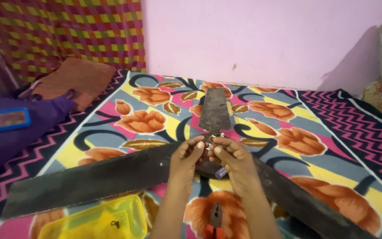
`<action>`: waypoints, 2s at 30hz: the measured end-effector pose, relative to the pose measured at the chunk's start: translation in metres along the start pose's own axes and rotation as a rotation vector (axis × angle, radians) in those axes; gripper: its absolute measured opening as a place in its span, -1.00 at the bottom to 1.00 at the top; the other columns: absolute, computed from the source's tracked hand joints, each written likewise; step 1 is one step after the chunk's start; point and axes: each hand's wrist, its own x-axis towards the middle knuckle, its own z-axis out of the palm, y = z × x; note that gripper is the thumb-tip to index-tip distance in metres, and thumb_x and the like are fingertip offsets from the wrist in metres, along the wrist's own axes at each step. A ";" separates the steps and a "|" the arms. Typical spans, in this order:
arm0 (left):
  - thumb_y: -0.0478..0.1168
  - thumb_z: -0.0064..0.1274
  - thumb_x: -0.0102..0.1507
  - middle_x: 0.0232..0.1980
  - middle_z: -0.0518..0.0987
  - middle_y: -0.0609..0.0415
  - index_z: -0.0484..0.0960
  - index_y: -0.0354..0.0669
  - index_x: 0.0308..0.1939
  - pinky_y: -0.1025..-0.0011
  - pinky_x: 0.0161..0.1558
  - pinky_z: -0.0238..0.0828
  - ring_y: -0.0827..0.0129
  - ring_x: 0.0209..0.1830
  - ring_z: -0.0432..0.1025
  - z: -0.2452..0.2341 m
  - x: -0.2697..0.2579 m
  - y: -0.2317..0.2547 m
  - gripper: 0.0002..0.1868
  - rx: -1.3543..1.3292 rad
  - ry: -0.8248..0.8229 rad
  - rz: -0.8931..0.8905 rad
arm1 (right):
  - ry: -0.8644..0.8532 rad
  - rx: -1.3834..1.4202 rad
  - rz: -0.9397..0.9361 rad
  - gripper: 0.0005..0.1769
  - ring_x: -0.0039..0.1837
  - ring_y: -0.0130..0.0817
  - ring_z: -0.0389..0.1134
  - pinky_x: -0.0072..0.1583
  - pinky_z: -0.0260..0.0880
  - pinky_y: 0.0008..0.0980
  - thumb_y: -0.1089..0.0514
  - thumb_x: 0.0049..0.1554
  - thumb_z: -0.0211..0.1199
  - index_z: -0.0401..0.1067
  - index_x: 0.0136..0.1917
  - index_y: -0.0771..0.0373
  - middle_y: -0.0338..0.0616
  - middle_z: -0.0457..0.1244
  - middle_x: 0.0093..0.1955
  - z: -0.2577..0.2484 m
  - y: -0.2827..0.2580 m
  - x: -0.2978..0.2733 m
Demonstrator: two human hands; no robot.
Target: The person uses a screwdriver to tighten screws on the central hub of a ceiling fan lying on a bed. They repeatedly pick up small metal rings from a yellow container and place them near the fan hub while continuing to adjust the screws.
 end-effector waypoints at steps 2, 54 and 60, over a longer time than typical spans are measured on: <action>-0.23 0.17 0.27 -0.19 0.66 0.18 0.66 -0.23 0.08 0.57 -0.19 0.42 0.56 -0.27 0.48 0.000 -0.003 0.014 -0.69 0.040 -0.003 0.007 | -0.028 -0.010 0.017 -0.70 0.02 -0.39 0.44 0.10 0.47 -0.37 0.33 0.17 0.24 0.46 0.19 0.38 -0.11 0.40 -0.01 0.009 -0.003 0.001; -0.06 0.24 0.15 -0.04 0.61 0.11 0.72 0.12 -0.20 0.21 0.05 0.44 0.15 0.01 0.52 -0.216 -0.141 0.100 -0.84 1.744 0.136 -0.095 | -0.498 -1.420 -0.044 -0.79 0.12 -0.27 0.42 0.31 0.16 0.02 0.00 0.11 0.28 0.56 0.02 0.00 -0.34 0.42 0.05 0.146 0.144 -0.050; -0.02 0.23 0.16 -0.03 0.60 0.11 0.71 0.13 -0.15 0.18 0.06 0.43 0.12 0.02 0.51 -0.210 -0.144 0.107 -0.78 1.748 0.100 -0.117 | -0.471 -1.227 -0.146 -0.80 -0.03 -0.24 0.49 0.04 0.44 -0.30 0.07 0.07 0.31 0.58 -0.02 0.07 -0.27 0.44 -0.01 0.144 0.131 -0.053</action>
